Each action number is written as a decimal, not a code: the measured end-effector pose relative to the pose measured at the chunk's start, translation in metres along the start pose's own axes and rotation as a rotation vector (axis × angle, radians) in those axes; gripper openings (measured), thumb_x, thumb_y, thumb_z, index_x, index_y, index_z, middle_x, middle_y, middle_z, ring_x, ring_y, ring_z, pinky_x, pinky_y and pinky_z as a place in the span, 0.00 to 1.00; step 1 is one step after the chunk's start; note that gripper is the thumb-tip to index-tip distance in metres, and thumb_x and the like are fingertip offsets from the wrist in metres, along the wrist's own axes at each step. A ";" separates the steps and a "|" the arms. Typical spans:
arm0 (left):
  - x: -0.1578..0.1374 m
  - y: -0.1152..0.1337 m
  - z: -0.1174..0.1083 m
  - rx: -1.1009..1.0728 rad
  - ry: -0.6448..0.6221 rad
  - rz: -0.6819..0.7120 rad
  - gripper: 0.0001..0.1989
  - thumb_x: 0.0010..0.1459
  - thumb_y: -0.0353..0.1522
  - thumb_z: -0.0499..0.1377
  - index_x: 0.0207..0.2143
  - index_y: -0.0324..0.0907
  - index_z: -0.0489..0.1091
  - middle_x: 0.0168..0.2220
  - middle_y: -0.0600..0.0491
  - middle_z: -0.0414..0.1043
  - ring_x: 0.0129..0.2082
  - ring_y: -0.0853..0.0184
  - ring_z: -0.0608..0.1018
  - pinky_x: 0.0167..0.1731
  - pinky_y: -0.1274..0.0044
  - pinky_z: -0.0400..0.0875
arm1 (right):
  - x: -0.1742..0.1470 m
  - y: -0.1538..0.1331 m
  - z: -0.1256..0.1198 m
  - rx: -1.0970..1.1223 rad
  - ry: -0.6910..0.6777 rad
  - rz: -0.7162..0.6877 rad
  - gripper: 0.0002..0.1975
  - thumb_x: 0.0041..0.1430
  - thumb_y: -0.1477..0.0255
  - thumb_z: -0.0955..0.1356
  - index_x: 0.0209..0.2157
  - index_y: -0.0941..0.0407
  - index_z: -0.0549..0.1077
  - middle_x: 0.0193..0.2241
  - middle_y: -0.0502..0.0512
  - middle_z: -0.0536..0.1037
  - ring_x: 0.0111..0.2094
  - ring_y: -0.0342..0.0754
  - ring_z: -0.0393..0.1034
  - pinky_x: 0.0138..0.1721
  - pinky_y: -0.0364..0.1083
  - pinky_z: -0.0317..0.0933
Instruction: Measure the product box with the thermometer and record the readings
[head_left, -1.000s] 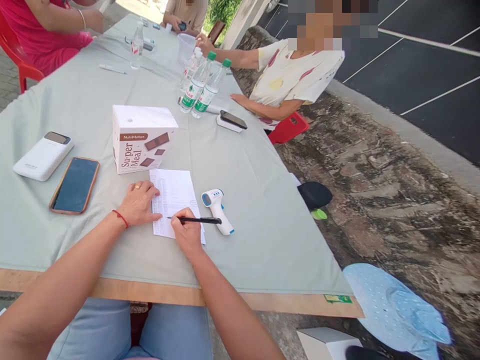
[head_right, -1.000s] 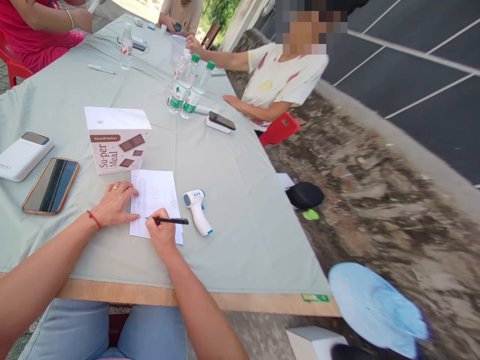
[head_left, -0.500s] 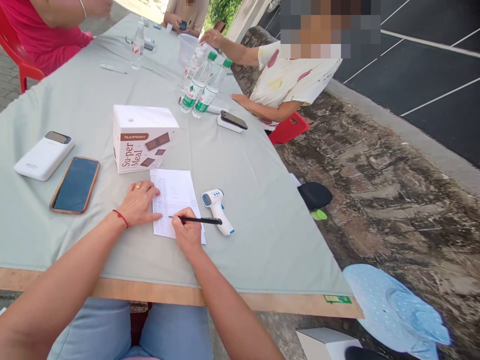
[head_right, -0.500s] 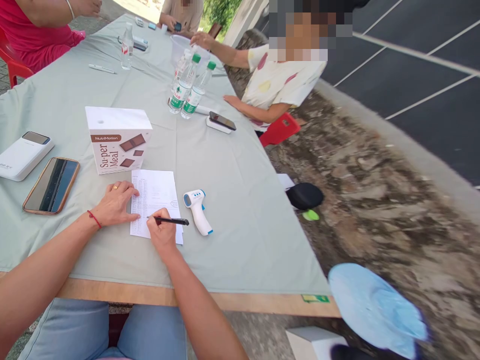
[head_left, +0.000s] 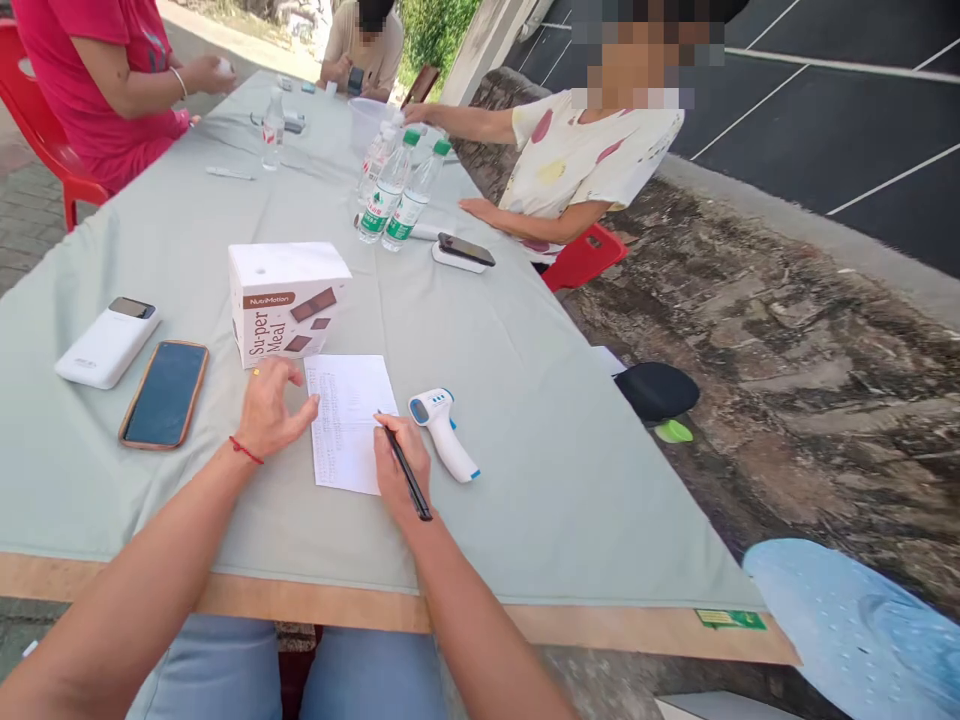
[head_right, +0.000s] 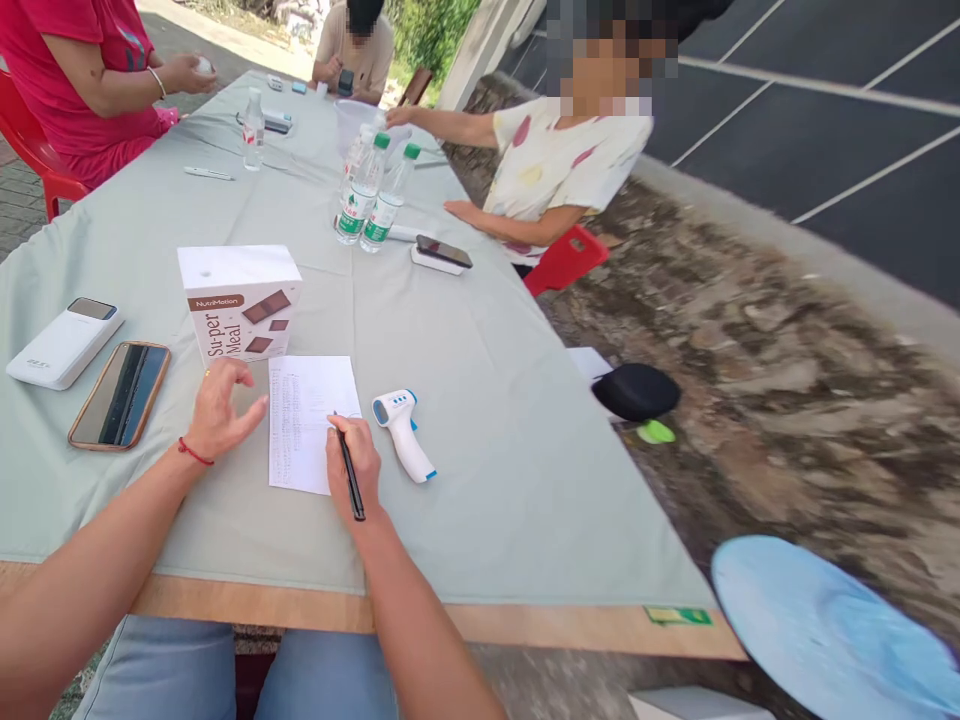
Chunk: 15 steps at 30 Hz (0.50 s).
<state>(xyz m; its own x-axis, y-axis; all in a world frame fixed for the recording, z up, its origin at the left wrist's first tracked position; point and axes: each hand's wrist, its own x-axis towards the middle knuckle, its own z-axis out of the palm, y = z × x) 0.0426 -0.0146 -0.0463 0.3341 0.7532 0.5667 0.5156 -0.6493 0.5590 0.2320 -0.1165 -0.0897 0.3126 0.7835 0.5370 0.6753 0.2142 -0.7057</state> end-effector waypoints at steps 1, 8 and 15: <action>0.002 -0.005 -0.004 0.000 0.151 -0.024 0.10 0.51 0.32 0.59 0.33 0.44 0.59 0.35 0.51 0.64 0.38 0.62 0.68 0.41 0.68 0.64 | 0.003 0.006 -0.002 -0.069 -0.011 -0.047 0.12 0.63 0.73 0.59 0.44 0.55 0.71 0.37 0.56 0.74 0.41 0.50 0.68 0.42 0.49 0.62; 0.022 -0.049 -0.023 -0.135 0.451 -0.359 0.41 0.45 0.36 0.65 0.59 0.41 0.49 0.61 0.40 0.48 0.63 0.54 0.55 0.60 0.63 0.54 | 0.012 0.023 -0.004 -0.440 -0.218 -0.101 0.26 0.57 0.85 0.57 0.53 0.54 0.71 0.47 0.60 0.73 0.48 0.54 0.64 0.49 0.52 0.58; 0.035 -0.063 -0.021 -0.329 0.135 -0.347 0.47 0.46 0.39 0.68 0.63 0.45 0.46 0.62 0.42 0.53 0.63 0.54 0.59 0.61 0.62 0.56 | 0.037 0.019 -0.034 -0.667 -0.076 0.334 0.23 0.59 0.73 0.65 0.57 0.60 0.65 0.51 0.68 0.69 0.52 0.60 0.60 0.51 0.55 0.53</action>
<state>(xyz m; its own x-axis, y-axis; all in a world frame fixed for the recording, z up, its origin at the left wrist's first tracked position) 0.0048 0.0506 -0.0489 0.0705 0.9244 0.3748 0.2950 -0.3782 0.8775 0.2786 -0.1029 -0.0673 0.5413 0.7884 0.2923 0.8217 -0.4224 -0.3826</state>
